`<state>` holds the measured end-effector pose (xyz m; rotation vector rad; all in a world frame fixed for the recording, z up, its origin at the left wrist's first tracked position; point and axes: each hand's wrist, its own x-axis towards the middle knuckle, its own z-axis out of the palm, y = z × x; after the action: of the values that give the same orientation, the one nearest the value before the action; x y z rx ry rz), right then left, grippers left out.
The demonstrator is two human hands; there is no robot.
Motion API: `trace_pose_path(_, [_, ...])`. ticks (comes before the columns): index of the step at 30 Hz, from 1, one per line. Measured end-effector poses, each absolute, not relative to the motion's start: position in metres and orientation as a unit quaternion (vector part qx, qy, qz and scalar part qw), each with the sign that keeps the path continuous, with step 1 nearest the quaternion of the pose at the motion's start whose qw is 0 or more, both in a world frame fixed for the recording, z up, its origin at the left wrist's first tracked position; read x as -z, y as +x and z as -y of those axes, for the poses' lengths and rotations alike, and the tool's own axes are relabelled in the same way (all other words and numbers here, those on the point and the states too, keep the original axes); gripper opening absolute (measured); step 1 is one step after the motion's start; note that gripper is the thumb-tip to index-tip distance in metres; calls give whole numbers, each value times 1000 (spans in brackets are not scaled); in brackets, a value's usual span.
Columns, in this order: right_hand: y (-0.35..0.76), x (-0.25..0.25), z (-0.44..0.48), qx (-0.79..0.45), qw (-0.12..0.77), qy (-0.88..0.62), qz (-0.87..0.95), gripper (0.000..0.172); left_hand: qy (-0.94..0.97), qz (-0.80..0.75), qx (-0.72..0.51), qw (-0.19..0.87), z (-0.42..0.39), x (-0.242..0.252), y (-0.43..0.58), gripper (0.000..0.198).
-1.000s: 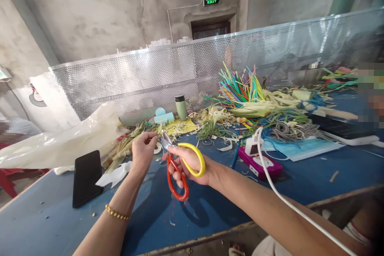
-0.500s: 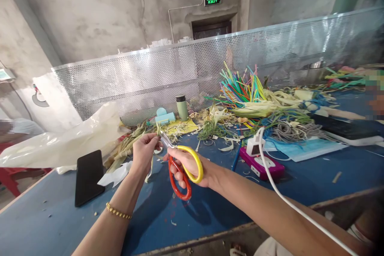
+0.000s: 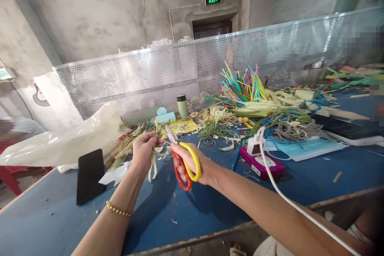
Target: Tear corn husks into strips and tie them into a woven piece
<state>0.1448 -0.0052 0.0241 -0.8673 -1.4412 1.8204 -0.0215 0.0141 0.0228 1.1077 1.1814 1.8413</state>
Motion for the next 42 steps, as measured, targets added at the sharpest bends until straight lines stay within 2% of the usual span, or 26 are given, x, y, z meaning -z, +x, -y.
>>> trace_pose_path(3, [152, -27, -2, -678, 349, -313, 566, 37, 429, -441, -709, 346, -13, -24, -22, 30])
trace_pose_path(6, [159, -30, -6, -677, 317, -288, 599, 39, 429, -436, -710, 349, -12, -26, -23, 27])
trace_pose_path(14, [160, -30, 7, -680, 271, -229, 642, 35, 364, -406, -726, 420, -11, -31, -31, 22])
trace_pose_path(19, [159, -27, 8, -693, 257, -214, 639, 30, 353, -395, -734, 425, -12, -33, -34, 20])
trace_pose_path(24, [157, -25, 8, -700, 253, -219, 631, 29, 361, -383, -727, 442, -12, -35, -33, 18])
trace_pose_path(30, [158, -28, 9, -685, 261, -235, 639, 36, 389, -379, -703, 459, -11, -34, -30, 16])
trace_pose_path(42, [156, -33, 15, -646, 282, -268, 656, 30, 429, -363, -686, 462, -10, -30, -26, 13])
